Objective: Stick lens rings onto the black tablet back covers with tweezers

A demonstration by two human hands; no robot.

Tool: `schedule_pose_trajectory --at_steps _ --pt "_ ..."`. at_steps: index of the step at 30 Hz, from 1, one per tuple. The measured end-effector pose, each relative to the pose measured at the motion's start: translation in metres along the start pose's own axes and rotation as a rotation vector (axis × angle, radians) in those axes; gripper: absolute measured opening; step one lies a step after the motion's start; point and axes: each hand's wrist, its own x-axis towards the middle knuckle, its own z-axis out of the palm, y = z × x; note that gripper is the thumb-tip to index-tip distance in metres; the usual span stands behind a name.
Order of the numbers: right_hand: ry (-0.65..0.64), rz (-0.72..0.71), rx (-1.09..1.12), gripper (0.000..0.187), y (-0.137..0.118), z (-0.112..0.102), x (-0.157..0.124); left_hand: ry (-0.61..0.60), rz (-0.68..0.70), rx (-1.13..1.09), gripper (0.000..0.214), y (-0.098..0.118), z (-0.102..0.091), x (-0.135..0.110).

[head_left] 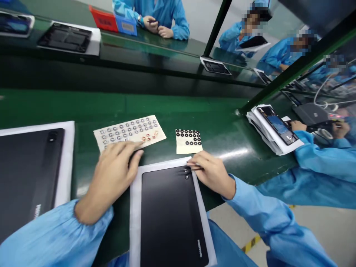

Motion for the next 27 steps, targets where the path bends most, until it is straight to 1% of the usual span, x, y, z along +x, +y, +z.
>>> schedule_pose_trajectory --at_steps 2,3,4,6,8,14,17,23,27 --pt "0.021 0.006 -0.07 0.022 0.003 0.008 -0.027 -0.17 0.038 -0.103 0.035 0.016 0.004 -0.004" --pt "0.039 0.005 -0.087 0.026 0.002 0.014 -0.036 -0.227 0.057 -0.119 0.035 0.022 0.007 -0.005" --pt "0.054 0.001 -0.097 0.029 -0.001 0.021 -0.043 -0.257 0.068 -0.113 0.035 0.027 0.011 -0.006" --pt "0.074 -0.017 -0.12 0.033 -0.008 0.031 -0.048 -0.259 0.083 -0.074 0.038 0.033 0.017 -0.008" --pt "0.083 -0.033 -0.158 0.034 -0.013 0.036 -0.049 -0.248 0.08 -0.046 0.038 0.035 0.021 -0.007" --pt "0.072 -0.03 -0.173 0.035 -0.011 0.036 -0.05 -0.28 0.067 -0.009 0.031 0.034 0.022 -0.004" --pt "0.085 0.009 -0.181 0.032 -0.017 0.037 -0.048 -0.291 0.072 -0.012 0.032 0.033 0.024 -0.004" --pt "0.124 0.162 -0.313 0.027 -0.046 0.042 -0.041 -0.263 0.079 -0.022 0.032 0.031 0.026 -0.006" --pt "0.134 0.175 -0.374 0.028 -0.049 0.047 -0.042 -0.257 0.094 -0.038 0.033 0.032 0.025 -0.005"
